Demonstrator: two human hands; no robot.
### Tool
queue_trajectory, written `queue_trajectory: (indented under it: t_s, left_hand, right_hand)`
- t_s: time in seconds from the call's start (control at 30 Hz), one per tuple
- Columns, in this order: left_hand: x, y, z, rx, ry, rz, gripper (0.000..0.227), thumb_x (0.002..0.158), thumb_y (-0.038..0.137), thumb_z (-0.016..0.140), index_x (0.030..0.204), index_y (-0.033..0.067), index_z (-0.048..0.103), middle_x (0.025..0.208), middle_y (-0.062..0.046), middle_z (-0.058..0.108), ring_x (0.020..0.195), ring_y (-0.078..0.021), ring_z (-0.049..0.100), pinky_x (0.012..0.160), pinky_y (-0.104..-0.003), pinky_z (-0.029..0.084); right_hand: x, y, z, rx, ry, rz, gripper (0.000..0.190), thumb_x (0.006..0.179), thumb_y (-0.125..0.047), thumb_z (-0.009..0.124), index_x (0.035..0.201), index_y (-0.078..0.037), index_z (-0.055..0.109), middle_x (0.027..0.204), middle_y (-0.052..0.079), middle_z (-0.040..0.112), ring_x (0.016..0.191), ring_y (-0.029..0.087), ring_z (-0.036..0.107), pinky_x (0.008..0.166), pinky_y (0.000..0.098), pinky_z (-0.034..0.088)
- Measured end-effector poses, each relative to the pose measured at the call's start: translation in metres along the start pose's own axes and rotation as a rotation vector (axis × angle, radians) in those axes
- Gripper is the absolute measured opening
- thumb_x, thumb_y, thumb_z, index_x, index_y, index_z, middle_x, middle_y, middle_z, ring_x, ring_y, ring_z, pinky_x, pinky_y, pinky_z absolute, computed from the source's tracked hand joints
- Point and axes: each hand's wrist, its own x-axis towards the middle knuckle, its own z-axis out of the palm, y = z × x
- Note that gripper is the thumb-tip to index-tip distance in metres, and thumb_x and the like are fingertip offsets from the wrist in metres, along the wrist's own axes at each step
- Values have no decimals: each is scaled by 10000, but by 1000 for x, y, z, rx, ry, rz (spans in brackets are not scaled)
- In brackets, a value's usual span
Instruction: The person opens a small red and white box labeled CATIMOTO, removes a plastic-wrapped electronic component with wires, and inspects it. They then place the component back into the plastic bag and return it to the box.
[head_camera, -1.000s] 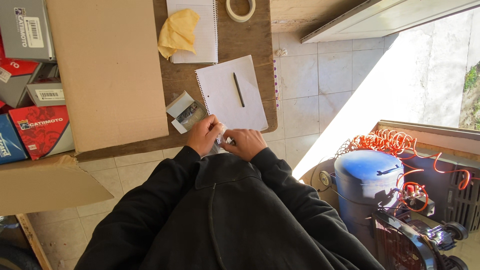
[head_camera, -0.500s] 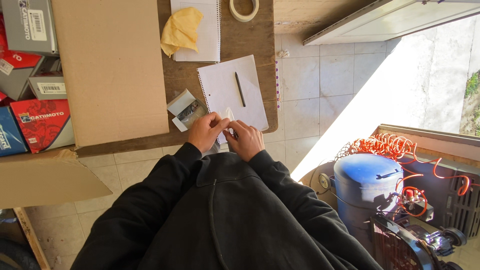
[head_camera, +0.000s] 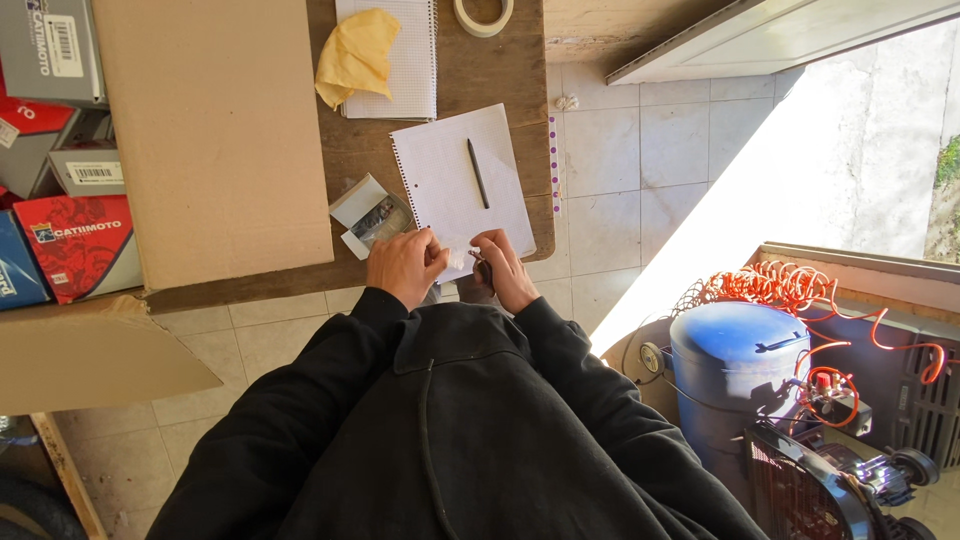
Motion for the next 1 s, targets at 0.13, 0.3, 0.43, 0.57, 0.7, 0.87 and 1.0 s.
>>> queue_trajectory:
  t_s: [0.13, 0.3, 0.43, 0.57, 0.7, 0.87, 1.0]
  left_hand:
    - [-6, 5, -3, -42, -89, -29, 455, 1100, 647, 581, 932, 230, 655, 884, -25, 758, 1041, -347, 806, 929, -563, 600]
    - [-8, 14, -5, -186, -135, -63, 531, 1158, 666, 518, 953, 201, 672, 911, -90, 763, 1042, -423, 793, 904, -586, 599]
    - [-7, 8, 1, -289, -148, -69, 568, 1151, 703, 525, 934, 194, 653, 878, -107, 729, 1035, -441, 786, 915, -576, 593]
    - [-8, 12, -5, -361, -170, -31, 537, 1164, 656, 549, 929, 181, 637, 854, -139, 707, 998, -465, 765, 888, -562, 586]
    - [-8, 20, -16, -363, -207, -5, 539, 1160, 644, 560, 927, 165, 643, 858, -161, 710, 995, -469, 772, 888, -569, 588]
    - [-8, 10, -9, -344, -219, 38, 468, 1180, 583, 541, 950, 183, 618, 889, -150, 716, 996, -442, 767, 892, -547, 579]
    - [-7, 16, -9, -243, -222, 142, 421, 1190, 544, 526, 1019, 175, 635, 947, -144, 748, 1064, -433, 782, 968, -557, 571]
  right_hand:
    - [-9, -9, -1, -134, 85, -158, 258, 1133, -303, 605, 1327, -137, 566, 810, 109, 731, 791, 319, 697, 775, 460, 551]
    - [-21, -25, 9, -475, 142, -265, 353, 1121, -468, 762, 1348, -212, 673, 1128, 112, 858, 1121, 474, 788, 947, 616, 593]
    - [-16, -21, 8, -631, 193, -286, 274, 1085, -507, 809, 1283, -318, 802, 1105, 12, 859, 1121, 374, 824, 965, 542, 648]
    - [-21, -35, 7, -633, 124, -236, 426, 1224, -545, 555, 1082, -228, 802, 1002, 62, 813, 1032, 416, 810, 918, 551, 637]
    - [-23, -44, -4, -445, 29, -130, 409, 1159, -403, 446, 1222, -284, 833, 1163, 133, 825, 1206, 485, 768, 1085, 602, 587]
    - [-14, -20, -8, -398, 30, -143, 539, 960, -366, 841, 1390, -160, 588, 1258, 208, 805, 1322, 575, 707, 1092, 728, 526]
    - [-15, -20, -5, -537, 76, -171, 422, 1011, -369, 827, 1352, -150, 708, 1318, 197, 825, 1367, 535, 708, 1151, 689, 545]
